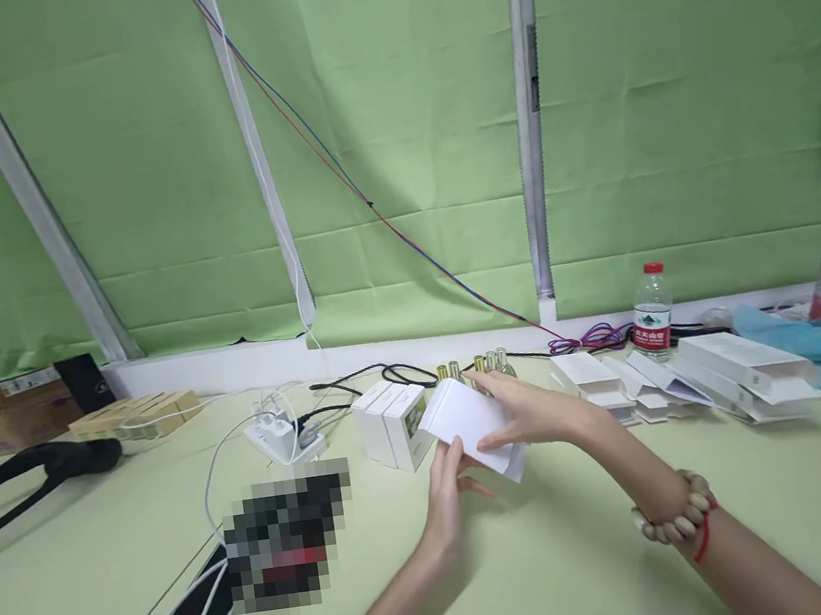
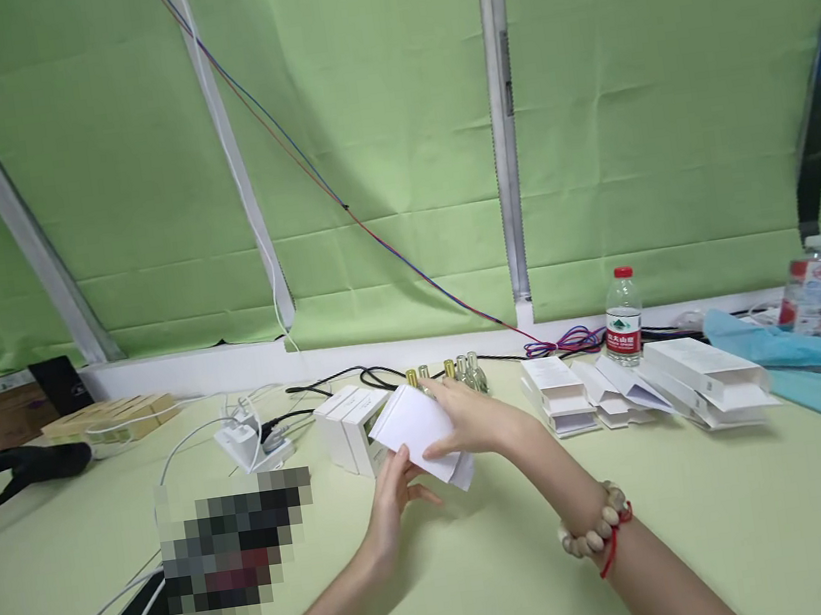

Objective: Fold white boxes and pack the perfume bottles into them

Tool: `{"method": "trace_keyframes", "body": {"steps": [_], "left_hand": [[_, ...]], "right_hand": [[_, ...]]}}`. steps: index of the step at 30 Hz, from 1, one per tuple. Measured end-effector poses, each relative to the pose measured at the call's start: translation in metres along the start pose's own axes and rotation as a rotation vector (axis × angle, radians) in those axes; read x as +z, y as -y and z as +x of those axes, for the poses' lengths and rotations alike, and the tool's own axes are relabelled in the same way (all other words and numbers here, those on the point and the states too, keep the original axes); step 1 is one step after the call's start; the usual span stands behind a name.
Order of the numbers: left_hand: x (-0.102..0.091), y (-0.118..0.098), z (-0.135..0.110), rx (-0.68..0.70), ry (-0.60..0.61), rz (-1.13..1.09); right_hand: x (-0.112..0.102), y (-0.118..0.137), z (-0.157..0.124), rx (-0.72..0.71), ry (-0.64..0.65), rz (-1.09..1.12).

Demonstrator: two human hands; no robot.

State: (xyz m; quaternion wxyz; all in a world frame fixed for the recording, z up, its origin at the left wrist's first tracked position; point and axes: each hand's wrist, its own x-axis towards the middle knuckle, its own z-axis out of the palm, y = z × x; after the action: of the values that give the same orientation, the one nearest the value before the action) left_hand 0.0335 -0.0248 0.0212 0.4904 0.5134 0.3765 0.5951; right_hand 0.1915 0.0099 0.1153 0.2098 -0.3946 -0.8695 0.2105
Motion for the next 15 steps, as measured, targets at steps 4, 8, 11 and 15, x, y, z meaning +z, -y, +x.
{"method": "trace_keyframes", "body": {"steps": [4, 8, 11, 15], "left_hand": [[-0.003, 0.001, 0.004, -0.041, -0.074, -0.096], [-0.005, 0.002, 0.007, -0.096, -0.144, -0.103], [-0.005, 0.005, 0.008, -0.092, -0.043, -0.092], [-0.003, 0.007, 0.005, -0.152, 0.102, -0.147]], "right_hand": [[-0.002, 0.000, -0.002, -0.032, 0.014, 0.013], [-0.005, 0.009, -0.005, -0.009, -0.083, -0.095], [-0.005, 0.019, -0.008, -0.035, -0.158, -0.163], [0.000, 0.027, -0.010, -0.077, -0.111, -0.194]]}}
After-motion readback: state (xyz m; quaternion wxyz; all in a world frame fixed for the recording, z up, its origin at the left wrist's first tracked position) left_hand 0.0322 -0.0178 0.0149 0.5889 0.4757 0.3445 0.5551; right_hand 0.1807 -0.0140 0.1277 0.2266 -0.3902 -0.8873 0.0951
